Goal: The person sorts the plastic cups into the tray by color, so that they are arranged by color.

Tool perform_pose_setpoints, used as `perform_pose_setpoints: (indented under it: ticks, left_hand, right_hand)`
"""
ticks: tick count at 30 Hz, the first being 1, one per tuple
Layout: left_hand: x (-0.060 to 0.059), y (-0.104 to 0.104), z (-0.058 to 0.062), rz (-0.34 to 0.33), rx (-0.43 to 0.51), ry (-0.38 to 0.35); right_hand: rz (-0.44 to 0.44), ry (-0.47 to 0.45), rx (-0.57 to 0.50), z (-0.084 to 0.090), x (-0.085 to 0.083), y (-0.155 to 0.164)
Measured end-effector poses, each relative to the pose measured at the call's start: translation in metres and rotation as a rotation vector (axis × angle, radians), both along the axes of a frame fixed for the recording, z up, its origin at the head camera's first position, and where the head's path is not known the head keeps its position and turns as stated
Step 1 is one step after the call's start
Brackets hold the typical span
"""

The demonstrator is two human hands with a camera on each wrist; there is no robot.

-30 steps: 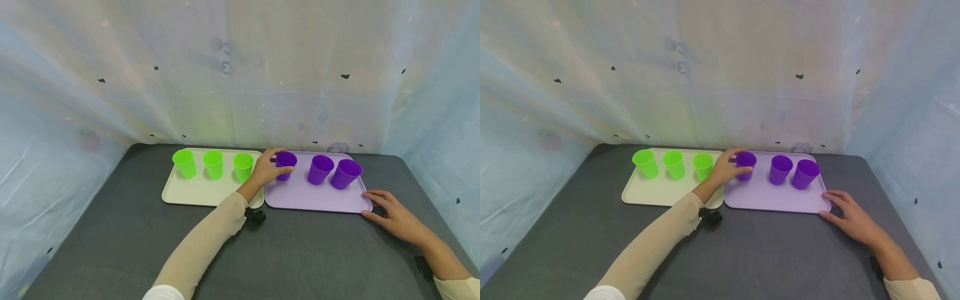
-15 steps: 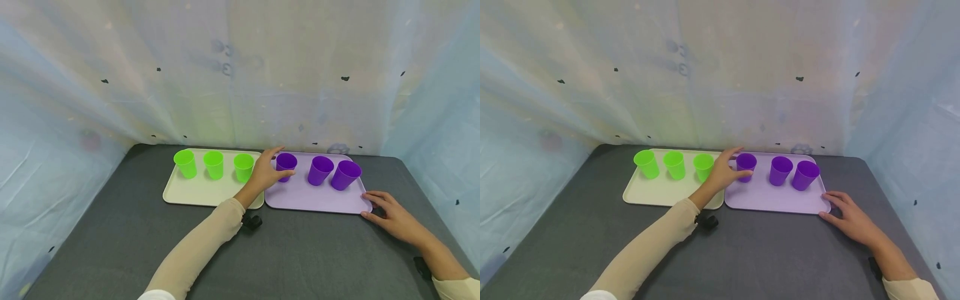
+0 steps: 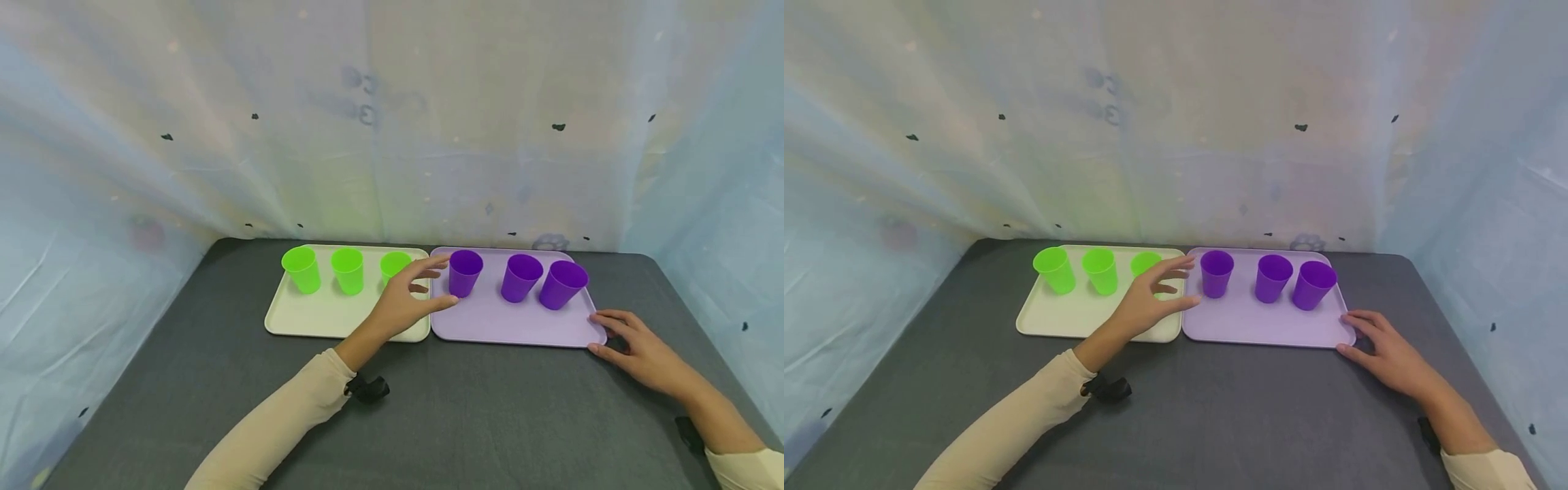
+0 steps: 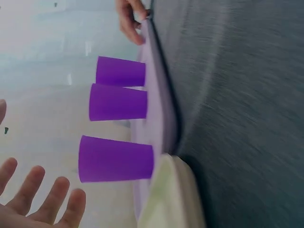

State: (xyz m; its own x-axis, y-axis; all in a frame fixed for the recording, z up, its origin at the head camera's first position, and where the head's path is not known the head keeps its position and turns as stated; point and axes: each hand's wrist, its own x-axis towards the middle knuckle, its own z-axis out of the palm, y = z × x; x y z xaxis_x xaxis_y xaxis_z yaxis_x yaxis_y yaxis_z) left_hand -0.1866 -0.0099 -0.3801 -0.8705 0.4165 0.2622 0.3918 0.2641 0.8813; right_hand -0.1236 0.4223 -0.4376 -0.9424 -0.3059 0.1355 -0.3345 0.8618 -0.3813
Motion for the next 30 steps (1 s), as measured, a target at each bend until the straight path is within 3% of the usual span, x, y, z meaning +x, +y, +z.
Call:
perform_pose_setpoints:
  ticks: [4, 11, 22, 30]
  left_hand:
    - [0.005, -0.018, -0.004, -0.024, 0.014, -0.028]
    - [0.01, -0.063, -0.012, -0.049, -0.053, 0.054]
    - [0.013, -0.138, -0.029, -0.063, -0.157, 0.084]
    - [0.007, -0.198, -0.035, -0.029, -0.372, 0.304]
  right_hand:
    - [0.008, 0.014, -0.003, 0.0, 0.0, 0.0]
    - [0.019, 0.025, -0.019, 0.0, 0.001, -0.002]
    - [0.011, 0.019, 0.002, 0.002, 0.0, 0.001]
    - [0.018, 0.02, -0.016, 0.001, 0.001, 0.001]
